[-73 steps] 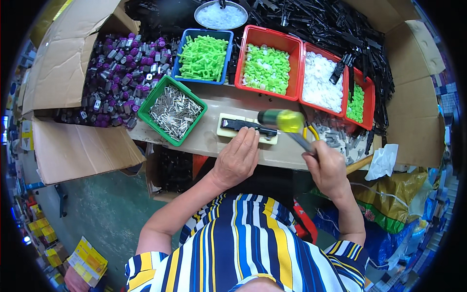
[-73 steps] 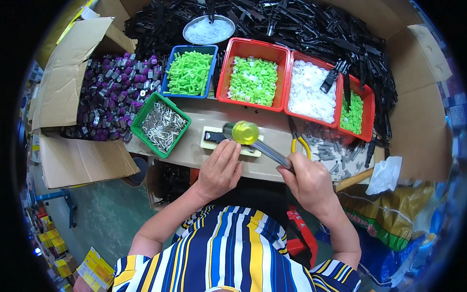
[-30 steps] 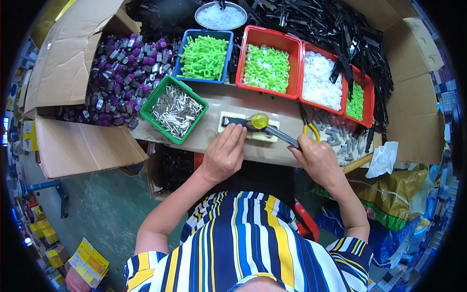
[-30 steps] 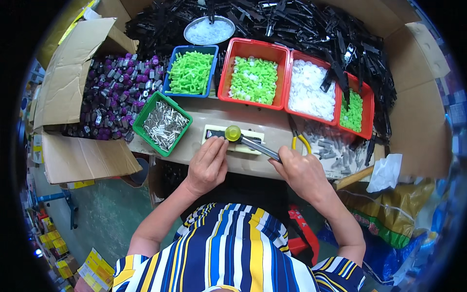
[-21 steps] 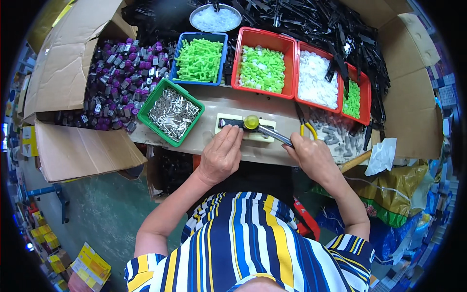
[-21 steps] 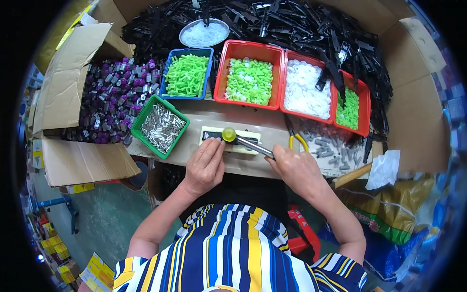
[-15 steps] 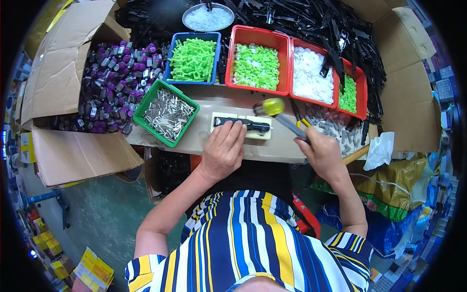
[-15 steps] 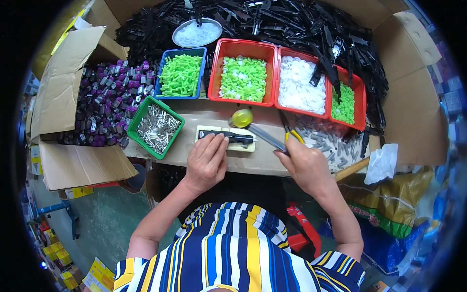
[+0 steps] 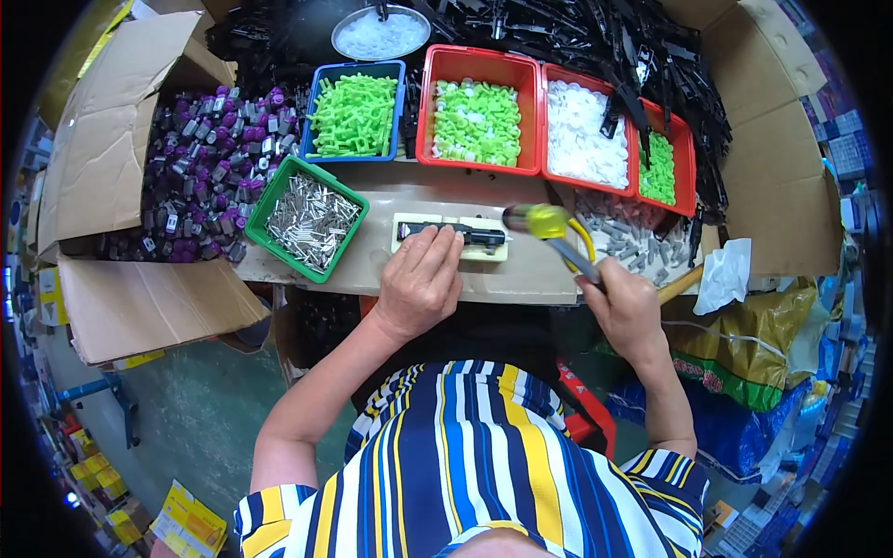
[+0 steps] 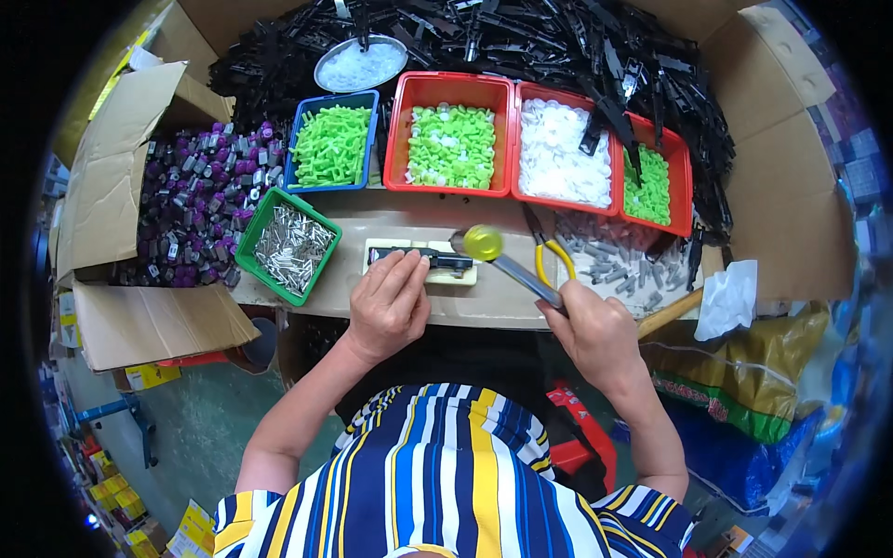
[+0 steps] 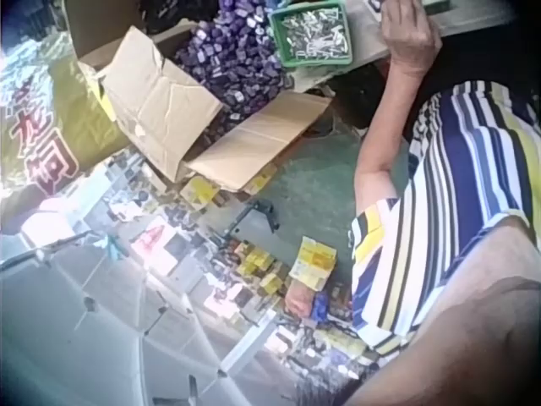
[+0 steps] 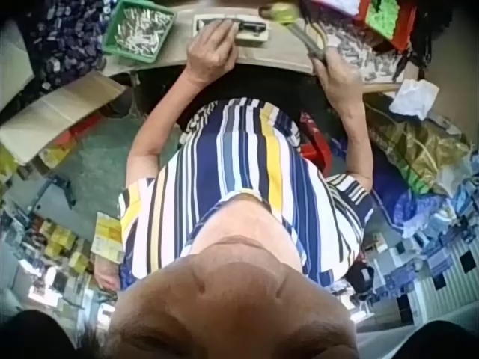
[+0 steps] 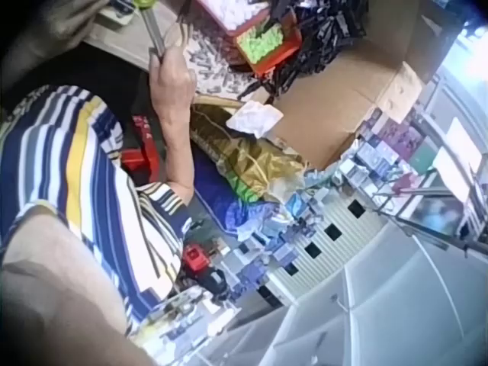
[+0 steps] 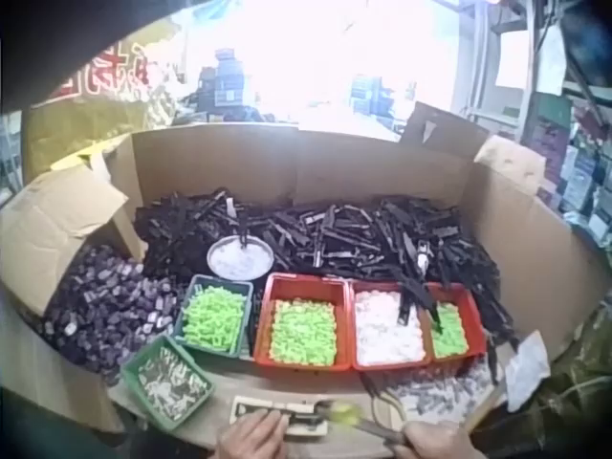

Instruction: Assembling small components using a jig and small manual tools like a hammer and pliers.

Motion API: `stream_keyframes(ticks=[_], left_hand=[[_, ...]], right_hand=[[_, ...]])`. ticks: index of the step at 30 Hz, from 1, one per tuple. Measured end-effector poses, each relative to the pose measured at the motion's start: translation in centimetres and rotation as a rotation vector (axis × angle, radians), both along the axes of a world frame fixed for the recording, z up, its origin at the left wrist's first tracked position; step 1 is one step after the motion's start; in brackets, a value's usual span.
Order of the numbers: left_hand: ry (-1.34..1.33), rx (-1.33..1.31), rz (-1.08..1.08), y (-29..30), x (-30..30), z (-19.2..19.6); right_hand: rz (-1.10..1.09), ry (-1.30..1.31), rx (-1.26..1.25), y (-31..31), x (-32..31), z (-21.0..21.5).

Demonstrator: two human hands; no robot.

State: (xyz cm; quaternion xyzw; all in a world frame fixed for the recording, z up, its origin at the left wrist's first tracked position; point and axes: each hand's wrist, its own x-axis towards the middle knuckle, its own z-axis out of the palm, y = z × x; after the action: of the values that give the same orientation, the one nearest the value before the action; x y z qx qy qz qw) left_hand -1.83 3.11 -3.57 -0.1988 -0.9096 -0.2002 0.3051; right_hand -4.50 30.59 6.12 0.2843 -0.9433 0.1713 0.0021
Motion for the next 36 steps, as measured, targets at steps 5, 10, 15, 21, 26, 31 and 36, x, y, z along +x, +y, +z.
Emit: stream_keyframes(ticks=[5,10,15,21,26,31,36], left_hand=[[0.017,0.008,-0.014,0.4,-0.2,0.1],[0.008,-0.004,-0.014,0.2,-0.2,0.4],[0.031,0.013,-0.003,0.0,0.0,0.0],[0.037,0.018,-0.035,0.3,-0.4,0.1],[0.020,0.013,-0.015,0.0,-0.1,0.0],[0.018,0.007,-0.027,0.3,-0.3,0.2],[0.002,-0.018,-0.025,-0.1,-0.1,0.1]], right_hand=[[-0.024,-0.048,-0.031,-0.9,0.5,-2.9],[0.033,-0.068,0.155,-1.5,-0.5,-2.2],[-0.023,0.058,-0.059,-1.8,-0.1,0.0],[0.033,-0.026,0.156,-1.5,-1.2,-3.2],[0.028,0.110,0.011,-1.2,-0.7,-0.7],[0.083,0.003,0.161,-0.7,0.1,-3.7],[0.005,-0.043,0.079,-0.5,-0.4,-2.4]])
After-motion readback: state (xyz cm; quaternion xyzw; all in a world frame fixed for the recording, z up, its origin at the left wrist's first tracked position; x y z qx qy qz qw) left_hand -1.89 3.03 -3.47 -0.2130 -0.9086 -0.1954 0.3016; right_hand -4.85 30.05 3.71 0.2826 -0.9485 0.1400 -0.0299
